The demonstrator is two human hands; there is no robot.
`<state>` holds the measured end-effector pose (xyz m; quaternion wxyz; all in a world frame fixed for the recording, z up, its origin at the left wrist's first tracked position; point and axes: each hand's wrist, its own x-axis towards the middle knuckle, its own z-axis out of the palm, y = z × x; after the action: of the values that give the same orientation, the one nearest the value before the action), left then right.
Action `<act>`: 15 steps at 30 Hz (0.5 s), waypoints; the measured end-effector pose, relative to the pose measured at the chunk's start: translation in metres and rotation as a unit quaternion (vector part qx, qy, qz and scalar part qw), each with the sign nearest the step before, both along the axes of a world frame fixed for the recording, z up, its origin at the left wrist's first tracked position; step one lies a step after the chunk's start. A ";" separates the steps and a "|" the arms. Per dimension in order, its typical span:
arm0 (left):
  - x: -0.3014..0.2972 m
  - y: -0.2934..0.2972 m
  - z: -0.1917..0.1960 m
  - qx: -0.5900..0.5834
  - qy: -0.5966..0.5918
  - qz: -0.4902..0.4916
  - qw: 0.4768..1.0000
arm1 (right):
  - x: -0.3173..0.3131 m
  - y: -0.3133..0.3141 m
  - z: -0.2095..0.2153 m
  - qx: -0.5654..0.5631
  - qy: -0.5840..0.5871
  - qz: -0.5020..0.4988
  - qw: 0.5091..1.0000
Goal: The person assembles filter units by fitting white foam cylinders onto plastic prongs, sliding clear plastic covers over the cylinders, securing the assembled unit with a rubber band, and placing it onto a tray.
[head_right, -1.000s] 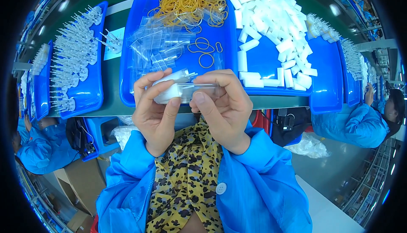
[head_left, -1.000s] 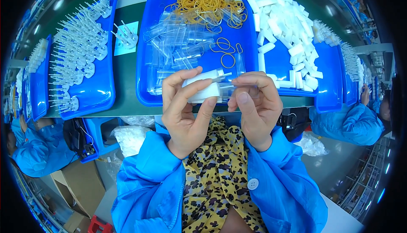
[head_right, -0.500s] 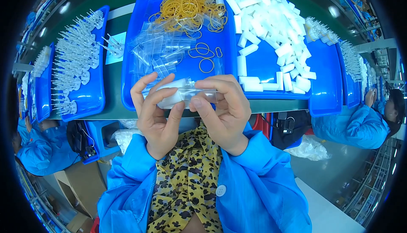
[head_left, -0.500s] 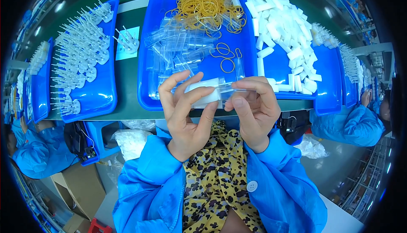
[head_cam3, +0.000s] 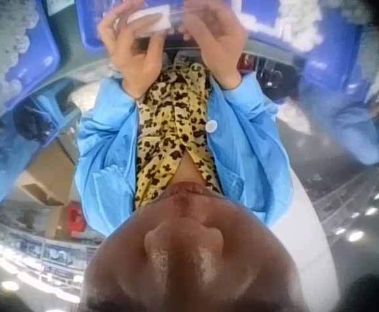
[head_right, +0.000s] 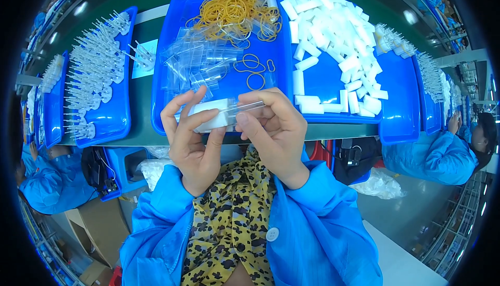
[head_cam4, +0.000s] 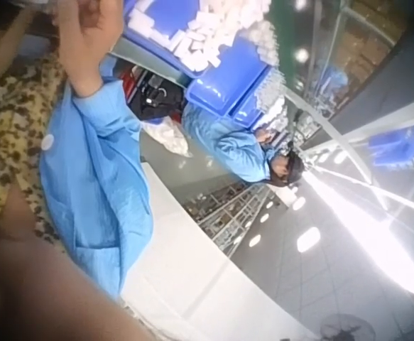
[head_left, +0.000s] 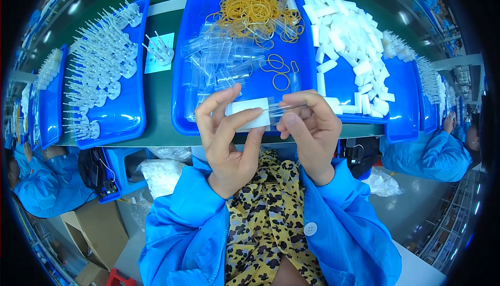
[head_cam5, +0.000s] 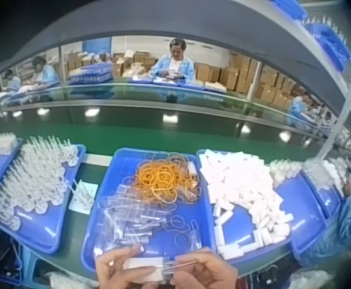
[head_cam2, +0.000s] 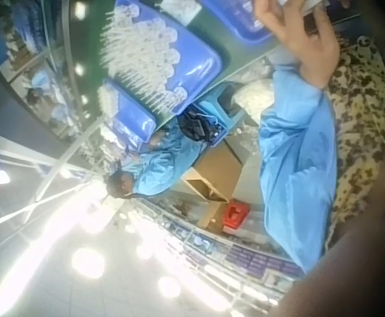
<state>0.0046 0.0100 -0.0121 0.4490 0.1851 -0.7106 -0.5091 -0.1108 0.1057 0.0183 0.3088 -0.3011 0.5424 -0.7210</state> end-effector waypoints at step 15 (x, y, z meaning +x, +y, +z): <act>-0.008 -0.002 -0.010 -0.220 -0.008 0.031 0.975 | 0.004 -0.016 -0.006 0.087 0.341 -0.111 0.930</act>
<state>-0.0037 0.0077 -0.0224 0.4889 0.1075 -0.8025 -0.3245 -0.1070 0.0898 0.0123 0.0486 -0.4382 0.7058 -0.5545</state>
